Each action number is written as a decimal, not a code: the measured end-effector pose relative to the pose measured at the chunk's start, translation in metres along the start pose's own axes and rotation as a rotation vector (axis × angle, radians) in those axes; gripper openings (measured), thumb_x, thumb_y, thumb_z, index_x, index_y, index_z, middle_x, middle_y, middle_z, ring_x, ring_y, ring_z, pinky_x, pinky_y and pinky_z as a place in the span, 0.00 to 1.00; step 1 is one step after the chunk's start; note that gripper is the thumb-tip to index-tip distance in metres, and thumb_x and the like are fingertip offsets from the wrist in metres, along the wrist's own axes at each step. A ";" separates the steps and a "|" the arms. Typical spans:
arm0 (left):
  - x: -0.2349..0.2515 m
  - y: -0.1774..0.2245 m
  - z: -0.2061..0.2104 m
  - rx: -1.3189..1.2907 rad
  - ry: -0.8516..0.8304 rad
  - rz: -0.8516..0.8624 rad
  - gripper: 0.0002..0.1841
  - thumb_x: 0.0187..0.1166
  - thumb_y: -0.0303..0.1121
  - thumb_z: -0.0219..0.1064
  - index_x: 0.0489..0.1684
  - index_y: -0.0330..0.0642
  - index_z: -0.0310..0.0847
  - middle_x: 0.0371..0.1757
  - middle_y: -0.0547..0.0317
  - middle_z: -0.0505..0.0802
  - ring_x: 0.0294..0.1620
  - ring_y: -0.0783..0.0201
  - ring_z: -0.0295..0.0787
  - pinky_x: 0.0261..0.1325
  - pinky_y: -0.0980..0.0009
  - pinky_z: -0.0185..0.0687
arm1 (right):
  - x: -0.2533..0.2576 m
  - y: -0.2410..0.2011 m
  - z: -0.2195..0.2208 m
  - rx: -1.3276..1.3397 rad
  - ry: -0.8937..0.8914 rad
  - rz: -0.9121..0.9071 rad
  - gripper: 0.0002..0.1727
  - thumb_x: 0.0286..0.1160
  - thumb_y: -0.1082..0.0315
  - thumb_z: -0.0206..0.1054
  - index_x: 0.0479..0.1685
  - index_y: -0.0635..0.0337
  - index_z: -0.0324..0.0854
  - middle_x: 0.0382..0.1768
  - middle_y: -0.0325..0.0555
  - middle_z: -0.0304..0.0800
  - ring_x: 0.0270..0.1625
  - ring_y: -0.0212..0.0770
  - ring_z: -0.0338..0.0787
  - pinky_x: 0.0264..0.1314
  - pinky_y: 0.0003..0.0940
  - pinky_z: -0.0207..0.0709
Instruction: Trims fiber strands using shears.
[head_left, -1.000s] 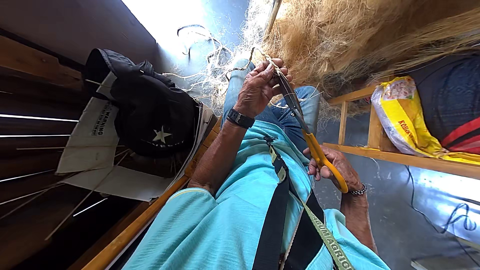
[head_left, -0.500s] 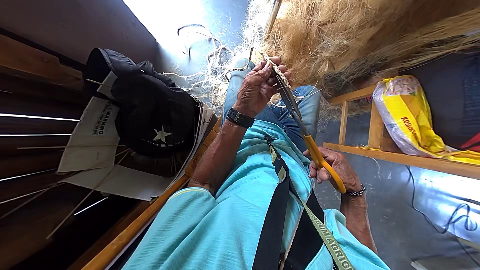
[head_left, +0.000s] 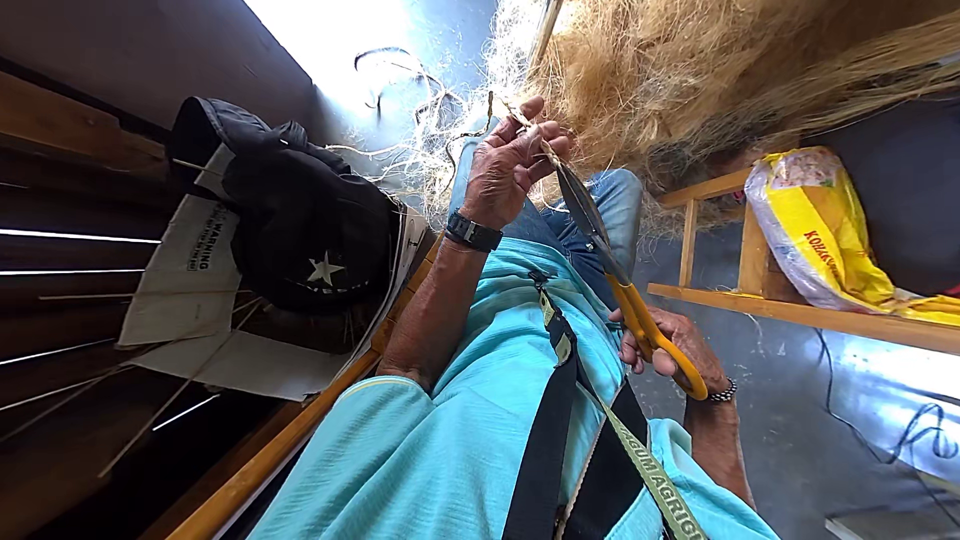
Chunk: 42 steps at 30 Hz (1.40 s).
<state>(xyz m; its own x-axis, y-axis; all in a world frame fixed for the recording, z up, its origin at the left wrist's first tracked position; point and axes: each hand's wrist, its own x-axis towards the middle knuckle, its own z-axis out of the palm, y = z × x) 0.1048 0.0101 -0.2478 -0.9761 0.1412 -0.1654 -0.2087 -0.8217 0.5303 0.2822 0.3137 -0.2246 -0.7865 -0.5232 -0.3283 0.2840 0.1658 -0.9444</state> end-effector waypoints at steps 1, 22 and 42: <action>0.000 0.002 0.000 0.028 0.011 0.008 0.21 0.88 0.20 0.50 0.79 0.38 0.66 0.49 0.47 0.94 0.47 0.53 0.96 0.57 0.56 0.92 | -0.001 0.000 -0.001 0.003 0.000 -0.009 0.52 0.56 0.24 0.73 0.68 0.63 0.80 0.29 0.35 0.92 0.26 0.33 0.90 0.28 0.30 0.87; 0.001 0.022 -0.030 -0.053 0.127 0.069 0.20 0.86 0.16 0.45 0.75 0.35 0.65 0.59 0.45 0.91 0.59 0.51 0.93 0.64 0.56 0.88 | 0.011 0.006 0.005 -0.602 0.346 0.096 0.56 0.44 0.33 0.81 0.72 0.68 0.76 0.41 0.40 0.92 0.38 0.27 0.89 0.44 0.27 0.85; 0.001 0.023 -0.028 -0.099 0.296 -0.044 0.15 0.92 0.25 0.42 0.69 0.43 0.69 0.41 0.54 0.90 0.43 0.55 0.95 0.52 0.53 0.93 | 0.018 0.003 0.009 -0.833 0.434 0.017 0.53 0.44 0.37 0.82 0.70 0.69 0.79 0.39 0.46 0.92 0.38 0.39 0.88 0.44 0.41 0.83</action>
<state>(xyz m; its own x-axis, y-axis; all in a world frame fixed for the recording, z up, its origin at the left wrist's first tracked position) 0.1004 -0.0242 -0.2597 -0.9032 0.0227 -0.4287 -0.2289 -0.8702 0.4363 0.2744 0.2972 -0.2336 -0.9692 -0.1859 -0.1614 -0.0552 0.8031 -0.5933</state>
